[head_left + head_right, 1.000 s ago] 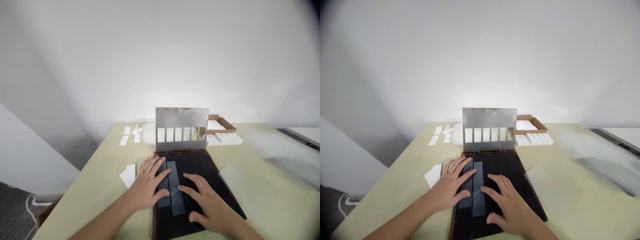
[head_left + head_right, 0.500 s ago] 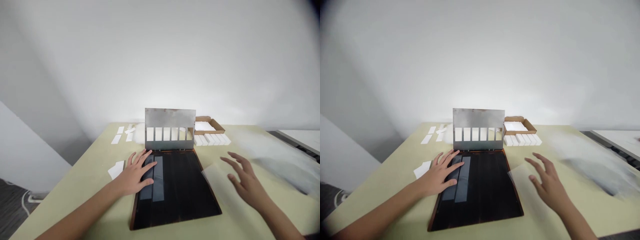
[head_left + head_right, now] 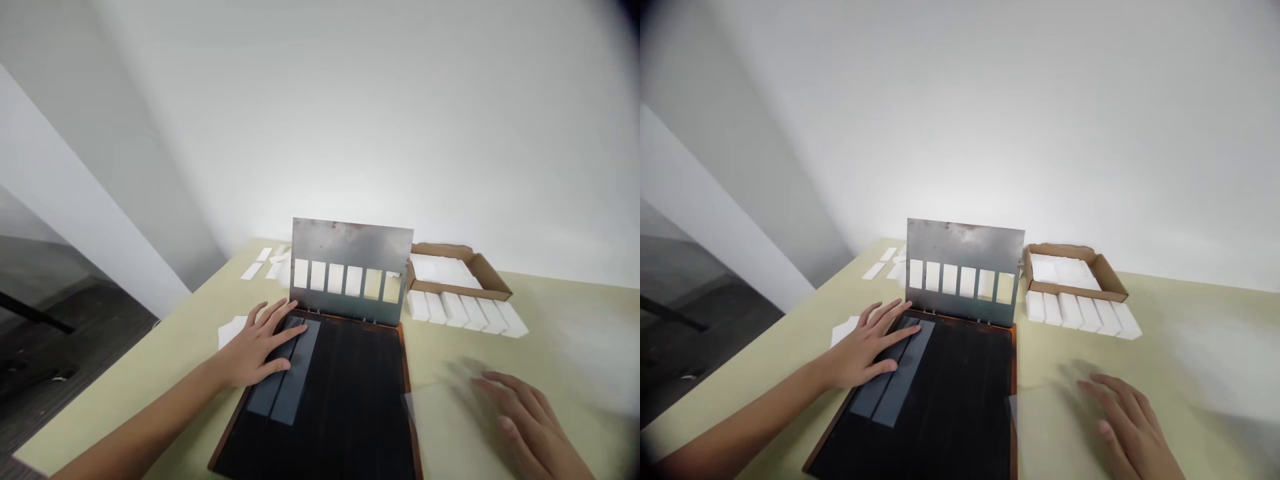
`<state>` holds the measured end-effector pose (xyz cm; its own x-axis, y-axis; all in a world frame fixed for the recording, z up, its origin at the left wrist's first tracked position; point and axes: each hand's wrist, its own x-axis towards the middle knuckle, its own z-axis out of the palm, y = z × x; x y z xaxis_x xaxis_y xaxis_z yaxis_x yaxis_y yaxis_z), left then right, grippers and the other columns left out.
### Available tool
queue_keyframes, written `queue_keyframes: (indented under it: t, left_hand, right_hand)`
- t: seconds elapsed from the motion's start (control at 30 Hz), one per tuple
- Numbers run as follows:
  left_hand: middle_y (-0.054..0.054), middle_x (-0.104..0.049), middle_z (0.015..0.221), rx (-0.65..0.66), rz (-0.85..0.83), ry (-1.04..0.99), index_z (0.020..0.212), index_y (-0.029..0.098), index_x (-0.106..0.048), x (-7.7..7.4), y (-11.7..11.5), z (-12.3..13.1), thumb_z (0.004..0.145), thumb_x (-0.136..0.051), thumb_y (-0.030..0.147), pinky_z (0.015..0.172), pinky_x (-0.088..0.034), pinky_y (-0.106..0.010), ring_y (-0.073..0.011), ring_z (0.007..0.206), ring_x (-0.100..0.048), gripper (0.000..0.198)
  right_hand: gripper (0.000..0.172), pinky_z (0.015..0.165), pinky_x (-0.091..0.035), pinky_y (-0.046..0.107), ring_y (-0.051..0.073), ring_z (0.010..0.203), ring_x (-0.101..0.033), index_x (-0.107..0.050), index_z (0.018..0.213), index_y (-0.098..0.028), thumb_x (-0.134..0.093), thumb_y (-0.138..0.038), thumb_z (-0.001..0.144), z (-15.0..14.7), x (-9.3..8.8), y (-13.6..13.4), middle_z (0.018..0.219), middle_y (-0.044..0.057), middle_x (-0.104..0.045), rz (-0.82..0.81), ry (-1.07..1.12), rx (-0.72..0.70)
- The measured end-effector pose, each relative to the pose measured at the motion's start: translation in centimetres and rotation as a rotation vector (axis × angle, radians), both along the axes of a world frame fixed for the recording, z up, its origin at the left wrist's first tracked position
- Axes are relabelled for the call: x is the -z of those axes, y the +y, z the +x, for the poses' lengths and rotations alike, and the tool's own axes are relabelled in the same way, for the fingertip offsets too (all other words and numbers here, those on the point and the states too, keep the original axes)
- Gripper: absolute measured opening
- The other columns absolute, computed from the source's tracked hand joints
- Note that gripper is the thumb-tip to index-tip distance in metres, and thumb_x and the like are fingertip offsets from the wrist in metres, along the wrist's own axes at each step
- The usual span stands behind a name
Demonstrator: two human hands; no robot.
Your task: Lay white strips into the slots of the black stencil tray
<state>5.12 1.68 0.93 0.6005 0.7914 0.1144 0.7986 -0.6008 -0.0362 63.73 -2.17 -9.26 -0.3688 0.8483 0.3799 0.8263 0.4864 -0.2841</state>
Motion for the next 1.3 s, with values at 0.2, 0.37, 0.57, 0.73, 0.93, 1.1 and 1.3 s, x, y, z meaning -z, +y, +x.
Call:
queue_keyframes:
  t: [0.2, 0.37, 0.57, 0.73, 0.93, 1.1, 1.3]
  left_hand:
    - [-0.005, -0.009, 0.176, -0.018, 0.026, -0.030, 0.162, 0.042, -0.034, 0.1, -0.2, 0.0, 0.101, -0.052, 0.066, 0.124, -0.016, -0.065, -0.0442, 0.157, -0.023, 0.067]
    - [-0.006, -0.009, 0.176, 0.015, 0.045, -0.062, 0.161, 0.042, -0.037, 0.4, 0.2, -0.1, 0.100, -0.055, 0.066, 0.124, -0.015, -0.066, -0.0452, 0.156, -0.023, 0.068]
    - [-0.008, -0.007, 0.176, 0.045, 0.088, -0.121, 0.161, 0.039, -0.038, 1.0, -0.1, -0.8, 0.100, -0.055, 0.064, 0.122, -0.017, -0.067, -0.0455, 0.156, -0.024, 0.068]
    - [-0.006, -0.010, 0.176, 0.083, 0.103, -0.156, 0.155, 0.043, -0.047, 1.4, -0.2, -1.0, 0.101, -0.057, 0.060, 0.122, -0.013, -0.068, -0.0442, 0.158, -0.021, 0.058]
    - [-0.006, -0.021, 0.174, 0.102, 0.147, -0.227, 0.151, 0.041, -0.054, 1.2, 0.0, -0.8, 0.101, -0.060, 0.055, 0.124, -0.016, -0.064, -0.0421, 0.155, -0.029, 0.052]
    - [-0.007, -0.021, 0.174, 0.110, 0.184, -0.199, 0.153, 0.040, -0.051, 0.9, -0.2, -0.8, 0.102, -0.059, 0.052, 0.125, -0.015, -0.062, -0.0404, 0.155, -0.031, 0.053]
    - [-0.007, -0.024, 0.173, 0.120, 0.247, -0.148, 0.156, 0.040, -0.046, 0.9, 0.0, -1.0, 0.103, -0.057, 0.050, 0.122, -0.022, -0.060, -0.0382, 0.153, -0.034, 0.055]
  right_hand:
    - [0.063, 0.102, -0.051, 0.051, 0.038, 0.141, -0.049, -0.043, 0.159, -0.043, -0.055, -0.048, 0.097, -1.0, 0.4, 0.1, 0.166, 0.000, -0.041, 0.127, -0.253, -0.061]
    - [0.067, 0.107, -0.049, 0.054, 0.039, 0.147, -0.044, -0.040, 0.160, -0.043, -0.058, -0.051, 0.096, -2.4, -0.7, -0.5, 0.169, 0.001, -0.037, 0.056, -0.302, 0.004]
    - [0.078, 0.109, -0.049, 0.056, 0.039, 0.143, -0.051, -0.031, 0.165, -0.036, -0.061, -0.052, 0.094, -2.3, -0.7, -0.5, 0.162, 0.007, -0.048, 0.028, -0.298, 0.047]
    - [0.081, 0.103, -0.054, 0.051, 0.037, 0.134, -0.061, -0.031, 0.166, -0.033, -0.063, -0.050, 0.093, -1.5, -0.4, -0.1, 0.157, 0.006, -0.055, 0.128, -0.384, 0.005]
    - [0.079, 0.109, -0.048, 0.053, 0.036, 0.135, -0.061, -0.030, 0.166, -0.032, -0.059, -0.049, 0.095, -1.1, -0.5, -0.4, 0.158, 0.005, -0.053, 0.145, -0.482, 0.014]
    - [0.075, 0.106, -0.050, 0.052, 0.035, 0.130, -0.065, -0.036, 0.164, -0.032, -0.059, -0.051, 0.095, -0.5, 0.3, -0.1, 0.154, 0.004, -0.057, 0.205, -0.494, 0.019]
    - [0.059, 0.100, -0.056, 0.048, 0.033, 0.123, -0.070, -0.056, 0.151, -0.034, -0.064, -0.049, 0.095, -2.7, -1.8, 0.0, 0.142, 0.004, -0.069, 0.142, -0.360, 0.037]
